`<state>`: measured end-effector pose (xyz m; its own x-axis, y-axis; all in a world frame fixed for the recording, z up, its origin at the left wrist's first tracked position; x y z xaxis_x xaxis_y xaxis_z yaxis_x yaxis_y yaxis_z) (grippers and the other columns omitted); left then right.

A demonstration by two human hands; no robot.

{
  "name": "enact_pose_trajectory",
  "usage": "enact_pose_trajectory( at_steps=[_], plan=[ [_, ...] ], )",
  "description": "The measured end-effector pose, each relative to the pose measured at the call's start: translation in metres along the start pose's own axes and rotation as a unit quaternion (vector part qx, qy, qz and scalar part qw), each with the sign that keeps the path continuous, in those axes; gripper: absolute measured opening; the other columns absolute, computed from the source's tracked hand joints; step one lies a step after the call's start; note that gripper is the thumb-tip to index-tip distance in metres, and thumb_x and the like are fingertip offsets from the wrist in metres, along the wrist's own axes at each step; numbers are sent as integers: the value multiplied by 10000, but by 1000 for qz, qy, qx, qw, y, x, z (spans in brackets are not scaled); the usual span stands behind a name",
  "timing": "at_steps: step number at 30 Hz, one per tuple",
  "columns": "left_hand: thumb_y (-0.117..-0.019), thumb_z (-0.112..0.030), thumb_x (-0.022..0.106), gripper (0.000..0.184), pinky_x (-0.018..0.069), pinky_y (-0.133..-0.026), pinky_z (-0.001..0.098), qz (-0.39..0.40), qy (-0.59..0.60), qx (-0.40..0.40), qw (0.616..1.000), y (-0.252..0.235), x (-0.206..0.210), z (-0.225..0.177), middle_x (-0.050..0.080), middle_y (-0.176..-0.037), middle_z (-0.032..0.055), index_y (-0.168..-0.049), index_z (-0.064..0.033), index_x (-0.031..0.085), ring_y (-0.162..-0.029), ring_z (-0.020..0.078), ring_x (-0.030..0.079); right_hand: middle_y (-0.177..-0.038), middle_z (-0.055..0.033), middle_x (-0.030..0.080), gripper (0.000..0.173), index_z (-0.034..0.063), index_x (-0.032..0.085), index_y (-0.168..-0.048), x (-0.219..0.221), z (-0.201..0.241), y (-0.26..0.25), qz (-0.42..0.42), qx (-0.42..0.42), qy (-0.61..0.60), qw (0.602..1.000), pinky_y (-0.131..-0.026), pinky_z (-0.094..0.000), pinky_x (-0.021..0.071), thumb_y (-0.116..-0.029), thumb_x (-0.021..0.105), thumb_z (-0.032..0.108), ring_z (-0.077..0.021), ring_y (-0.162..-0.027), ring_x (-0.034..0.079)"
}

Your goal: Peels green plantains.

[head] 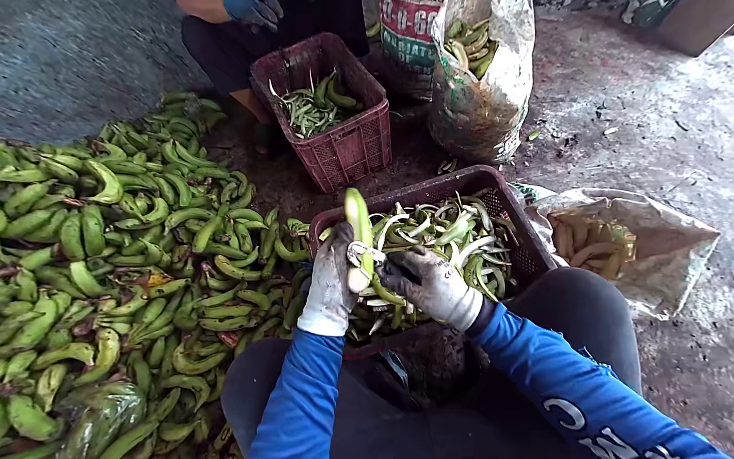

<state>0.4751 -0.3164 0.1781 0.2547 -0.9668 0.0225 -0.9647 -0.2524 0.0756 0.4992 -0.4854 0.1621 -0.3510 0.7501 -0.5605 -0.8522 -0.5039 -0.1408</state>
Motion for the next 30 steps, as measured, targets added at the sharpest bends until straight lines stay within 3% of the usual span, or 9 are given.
enact_pose_trajectory(
  at_steps=[4, 7, 11, 14, 18, 20, 22, 25, 30],
  plan=[
    [-1078, -410, 438, 415, 577, -569, 298, 184, 92, -189, 960, 21, 32, 18, 698, -920, 135, -1212, -76, 645, -687, 179, 668, -1207, -127, 681, 474, 211, 681, -1353, -62, -44, -39, -114, 96, 75, 986, -930, -595, 544, -997, 610, 516, -308, -1095, 659],
    [-1074, -381, 454, 412, 581, -579, 302, 225, 190, -201, 934, 16, 41, 30, 678, -953, 174, -1270, -48, 596, -711, 208, 674, -1259, -145, 679, 525, 192, 651, -1373, -89, -72, -44, -128, 175, 101, 971, -1017, -630, 488, -1021, 523, 560, -340, -1183, 638],
    [-1057, -303, 527, 385, 600, -801, 426, 57, 211, -89, 972, -12, 22, 26, 688, -1082, 174, -1355, -64, 565, -918, 256, 691, -1107, -112, 705, 519, 165, 626, -1328, -66, -40, -23, -134, 146, 37, 979, -839, -600, 571, -982, 613, 551, -287, -954, 694],
    [-1075, -279, 500, 279, 588, -752, 370, -75, 268, -77, 958, -16, 3, 29, 673, -985, 97, -1280, -103, 572, -849, 184, 674, -1069, -73, 713, 540, 131, 618, -1314, -38, -18, -8, -115, 82, 14, 990, -849, -520, 596, -956, 655, 533, -211, -929, 703],
    [-1079, -295, 486, 229, 566, -699, 329, -162, 308, -78, 934, -16, -18, 38, 631, -901, 64, -1148, -93, 570, -778, 154, 639, -1129, -83, 709, 512, 112, 678, -1234, -22, 2, -1, -89, -19, 56, 994, -916, -468, 585, -936, 678, 529, -205, -1028, 692],
    [-1082, -313, 478, 261, 571, -708, 358, -182, 284, -73, 939, -16, -24, 37, 639, -924, 76, -1179, -91, 574, -793, 166, 645, -1139, -83, 712, 496, 135, 705, -1211, -15, 8, -1, -60, -49, 77, 994, -903, -453, 587, -940, 663, 549, -210, -1033, 694],
    [-1091, -283, 458, 302, 579, -795, 411, -143, 218, -55, 964, -13, -22, 28, 662, -1035, 104, -1281, -79, 574, -899, 195, 663, -1139, -78, 708, 472, 173, 720, -1207, -9, 10, -1, -46, -68, 88, 993, -887, -444, 591, -952, 645, 562, -208, -1032, 690],
    [-1069, -221, 466, 302, 600, -770, 400, 0, 54, -51, 997, -2, -4, 10, 688, -1034, 121, -1264, -53, 624, -877, 201, 682, -1152, -63, 714, 426, 198, 730, -1229, -17, 0, -14, -58, -52, 67, 995, -904, -462, 588, -987, 614, 528, -205, -1043, 691],
    [-1090, -231, 383, 358, 606, -679, 369, 181, 225, -183, 940, 10, 38, 27, 684, -1084, 207, -1302, -19, 578, -834, 252, 700, -1157, -63, 723, 427, 217, 690, -1282, -49, -51, -38, -58, 129, 40, 989, -956, -580, 537, -1034, 530, 526, -246, -1076, 688]
  ],
)
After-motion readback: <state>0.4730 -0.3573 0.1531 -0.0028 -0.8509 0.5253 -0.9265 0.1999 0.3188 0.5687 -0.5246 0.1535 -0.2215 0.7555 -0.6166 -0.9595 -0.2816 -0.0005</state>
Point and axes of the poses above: each hand's wrist, its own y-axis away from the middle knuckle, its own x-axis out of the palm, z = x × y, the point moved 9 cm from there along -y, towards the middle knuckle
